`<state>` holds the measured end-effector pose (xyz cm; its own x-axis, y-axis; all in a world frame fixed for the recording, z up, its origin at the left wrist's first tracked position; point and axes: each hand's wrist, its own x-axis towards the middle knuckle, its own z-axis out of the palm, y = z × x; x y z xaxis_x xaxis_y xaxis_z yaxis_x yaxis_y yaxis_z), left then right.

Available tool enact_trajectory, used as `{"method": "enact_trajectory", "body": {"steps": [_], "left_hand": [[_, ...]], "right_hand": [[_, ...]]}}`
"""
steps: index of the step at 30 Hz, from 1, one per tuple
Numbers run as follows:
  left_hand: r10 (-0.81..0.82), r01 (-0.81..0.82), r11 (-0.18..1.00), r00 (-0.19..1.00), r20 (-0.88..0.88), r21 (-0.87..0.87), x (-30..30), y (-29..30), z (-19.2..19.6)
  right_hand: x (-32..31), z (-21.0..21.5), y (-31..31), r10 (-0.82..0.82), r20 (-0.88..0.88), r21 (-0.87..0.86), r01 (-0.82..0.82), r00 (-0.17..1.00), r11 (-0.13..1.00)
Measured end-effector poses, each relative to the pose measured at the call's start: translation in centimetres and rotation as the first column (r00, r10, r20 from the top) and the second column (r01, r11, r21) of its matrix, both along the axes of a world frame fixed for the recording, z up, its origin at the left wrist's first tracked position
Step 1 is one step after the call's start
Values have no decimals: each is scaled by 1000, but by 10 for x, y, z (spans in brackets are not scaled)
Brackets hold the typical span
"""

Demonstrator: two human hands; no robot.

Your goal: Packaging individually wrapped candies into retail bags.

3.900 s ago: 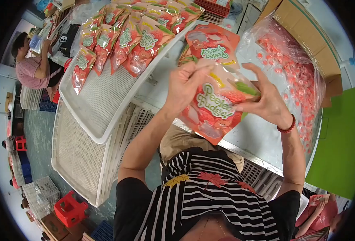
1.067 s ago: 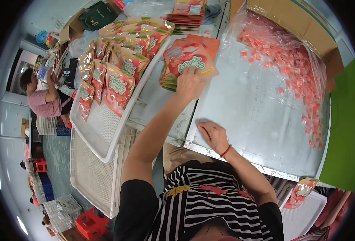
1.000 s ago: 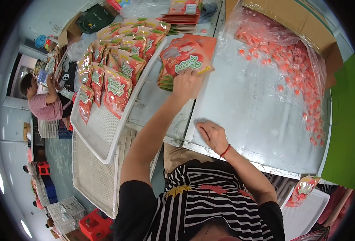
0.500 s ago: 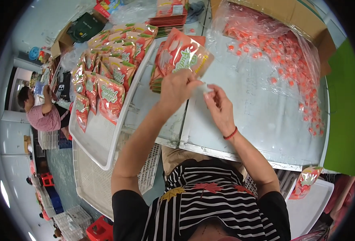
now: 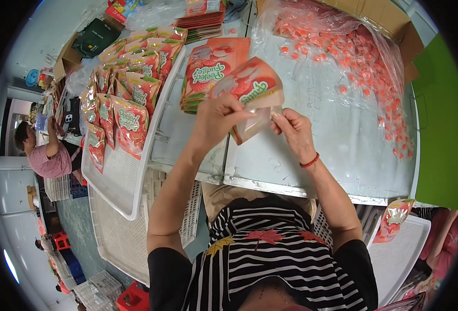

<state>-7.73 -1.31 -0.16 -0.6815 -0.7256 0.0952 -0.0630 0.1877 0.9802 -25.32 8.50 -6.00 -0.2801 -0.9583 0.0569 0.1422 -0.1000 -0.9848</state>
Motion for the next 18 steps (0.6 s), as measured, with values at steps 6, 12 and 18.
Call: {"method": "enact_trajectory", "body": {"steps": [6,12,18], "left_hand": [[387,21,539,882,269,-842,-29,35,-9],[372,7,458,907,199,-889,-69,51,-42],[201,65,553,957,209,-830,-74,77,-62]], "right_hand": [[1,10,10,-115,-567,155,243,816,958],[6,-13,21,-438,-779,-340,285,449,896],[-51,-32,40,170,539,302,-377,825,875]]}}
